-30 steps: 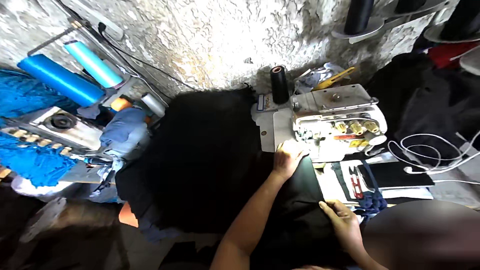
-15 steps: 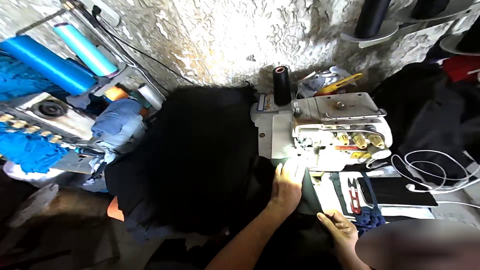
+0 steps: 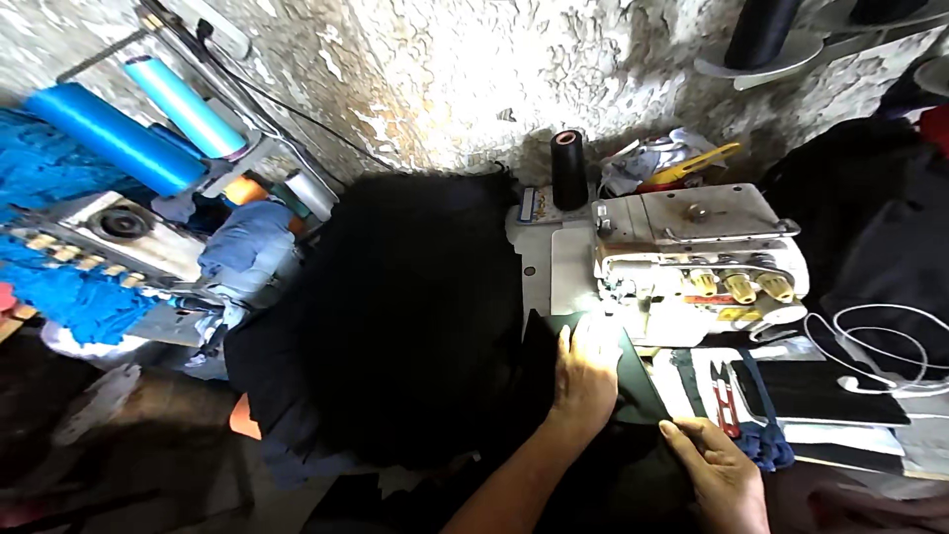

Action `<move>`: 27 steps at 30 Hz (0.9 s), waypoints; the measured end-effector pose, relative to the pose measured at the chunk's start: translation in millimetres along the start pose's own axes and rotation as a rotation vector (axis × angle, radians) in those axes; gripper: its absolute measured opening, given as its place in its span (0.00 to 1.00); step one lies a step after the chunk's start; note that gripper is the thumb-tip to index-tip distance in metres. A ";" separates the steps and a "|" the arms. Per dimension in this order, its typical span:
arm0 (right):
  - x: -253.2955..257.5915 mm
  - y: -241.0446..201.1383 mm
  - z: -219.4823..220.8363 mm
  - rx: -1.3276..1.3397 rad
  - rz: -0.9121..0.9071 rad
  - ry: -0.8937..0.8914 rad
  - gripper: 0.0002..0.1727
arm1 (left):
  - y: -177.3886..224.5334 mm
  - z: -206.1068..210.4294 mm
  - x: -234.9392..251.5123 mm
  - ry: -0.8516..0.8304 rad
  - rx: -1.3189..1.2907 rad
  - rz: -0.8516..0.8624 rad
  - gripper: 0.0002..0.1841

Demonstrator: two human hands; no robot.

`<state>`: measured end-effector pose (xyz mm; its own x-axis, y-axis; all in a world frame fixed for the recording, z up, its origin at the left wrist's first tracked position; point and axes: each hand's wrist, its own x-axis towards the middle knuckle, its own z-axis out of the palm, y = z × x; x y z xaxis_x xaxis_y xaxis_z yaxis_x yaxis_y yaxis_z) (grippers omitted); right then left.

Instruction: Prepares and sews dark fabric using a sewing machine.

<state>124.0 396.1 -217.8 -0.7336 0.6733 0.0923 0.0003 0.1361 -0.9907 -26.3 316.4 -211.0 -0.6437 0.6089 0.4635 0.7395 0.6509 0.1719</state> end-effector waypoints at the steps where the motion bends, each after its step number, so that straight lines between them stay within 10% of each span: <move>1: -0.8 -3.3 -0.4 -0.022 -0.013 -0.005 0.05 | 2.5 -3.4 -2.9 -0.005 -0.002 0.007 0.16; 27: 65.1 8.5 58.0 0.011 -0.104 0.111 0.07 | -65.2 4.3 70.0 -0.190 -0.461 0.025 0.18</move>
<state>36.8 398.9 -226.0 -0.6493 0.7326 0.2042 -0.0798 0.2013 -0.9763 -120.4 318.5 -193.5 -0.6174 0.7216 0.3131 0.7377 0.3931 0.5489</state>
